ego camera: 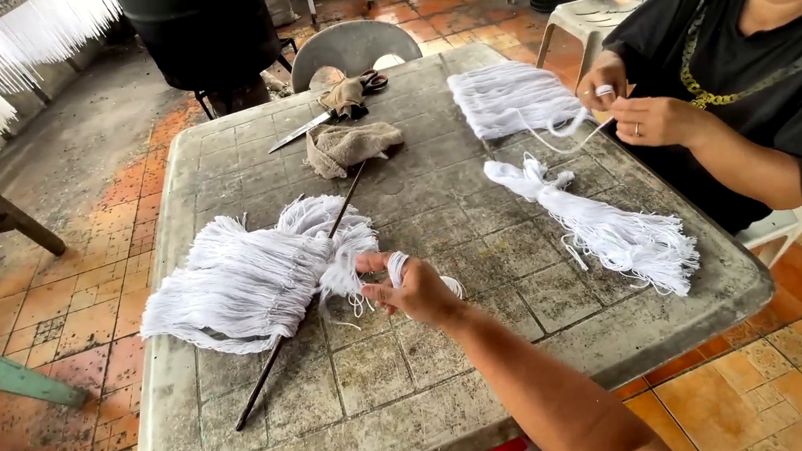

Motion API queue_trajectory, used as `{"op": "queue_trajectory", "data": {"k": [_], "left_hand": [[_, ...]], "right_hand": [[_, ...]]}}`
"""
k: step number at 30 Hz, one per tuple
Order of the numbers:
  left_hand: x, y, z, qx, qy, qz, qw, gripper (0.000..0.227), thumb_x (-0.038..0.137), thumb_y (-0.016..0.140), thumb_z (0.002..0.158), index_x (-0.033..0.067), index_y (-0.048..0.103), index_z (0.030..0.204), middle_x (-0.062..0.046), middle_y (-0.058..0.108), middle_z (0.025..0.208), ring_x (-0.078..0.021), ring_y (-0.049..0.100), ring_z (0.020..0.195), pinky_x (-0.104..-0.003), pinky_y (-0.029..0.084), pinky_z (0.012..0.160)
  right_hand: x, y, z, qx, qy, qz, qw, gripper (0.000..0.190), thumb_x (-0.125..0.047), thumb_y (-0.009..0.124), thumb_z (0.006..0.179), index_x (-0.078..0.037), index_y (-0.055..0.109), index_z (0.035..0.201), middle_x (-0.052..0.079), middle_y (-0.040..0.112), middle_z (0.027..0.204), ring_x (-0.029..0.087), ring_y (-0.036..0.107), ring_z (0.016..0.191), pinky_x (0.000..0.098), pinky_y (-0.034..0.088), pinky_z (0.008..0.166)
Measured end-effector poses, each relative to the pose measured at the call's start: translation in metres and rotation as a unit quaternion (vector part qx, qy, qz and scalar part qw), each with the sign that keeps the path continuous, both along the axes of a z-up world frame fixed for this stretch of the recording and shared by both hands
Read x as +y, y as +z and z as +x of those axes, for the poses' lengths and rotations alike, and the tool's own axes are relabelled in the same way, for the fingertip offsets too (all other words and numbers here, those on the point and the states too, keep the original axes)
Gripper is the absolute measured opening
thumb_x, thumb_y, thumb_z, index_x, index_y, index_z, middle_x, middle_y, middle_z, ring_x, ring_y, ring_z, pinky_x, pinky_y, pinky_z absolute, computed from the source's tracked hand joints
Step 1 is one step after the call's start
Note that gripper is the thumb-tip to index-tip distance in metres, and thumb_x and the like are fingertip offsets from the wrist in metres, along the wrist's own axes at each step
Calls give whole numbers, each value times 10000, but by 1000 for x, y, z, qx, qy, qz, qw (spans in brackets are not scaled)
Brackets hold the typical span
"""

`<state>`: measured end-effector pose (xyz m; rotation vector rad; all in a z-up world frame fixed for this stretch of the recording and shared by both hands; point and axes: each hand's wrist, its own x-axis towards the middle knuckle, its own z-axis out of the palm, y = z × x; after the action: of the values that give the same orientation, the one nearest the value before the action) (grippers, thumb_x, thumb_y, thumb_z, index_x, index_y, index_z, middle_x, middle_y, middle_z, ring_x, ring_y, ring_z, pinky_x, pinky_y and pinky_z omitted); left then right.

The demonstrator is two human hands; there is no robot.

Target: The person is tying bundles of white yarn together using a thin string on a workshop table, likely preparing wicks.

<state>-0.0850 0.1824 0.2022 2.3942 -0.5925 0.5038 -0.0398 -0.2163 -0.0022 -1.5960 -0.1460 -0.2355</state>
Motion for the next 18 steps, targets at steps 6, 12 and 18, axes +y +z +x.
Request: {"op": "queue_trajectory", "data": {"k": [6,12,18], "left_hand": [[-72,-91,44,25,-66,122,990,152,242,717,853,173,812,951,-39,776,1107,-172,727,969,-320,592,999],[-142,-124,46,7,-195,144,970,82,284,726,883,221,770,912,53,769,887,-216,648,824,-406,490,845],[-127,-128,53,-96,-180,111,973,78,170,696,911,97,719,922,-37,672,814,-272,581,743,-423,467,719]], "right_hand": [[-8,-1,-2,-151,-206,-120,959,78,-122,750,920,-88,681,906,89,702,909,208,708,852,272,633,741],[42,16,-29,39,269,119,955,862,-175,780,858,-28,326,1576,58,467,1586,3,517,616,118,480,568],[35,-14,-17,185,304,204,912,97,-31,642,1023,40,681,1076,126,750,1063,82,664,641,173,608,572]]}}
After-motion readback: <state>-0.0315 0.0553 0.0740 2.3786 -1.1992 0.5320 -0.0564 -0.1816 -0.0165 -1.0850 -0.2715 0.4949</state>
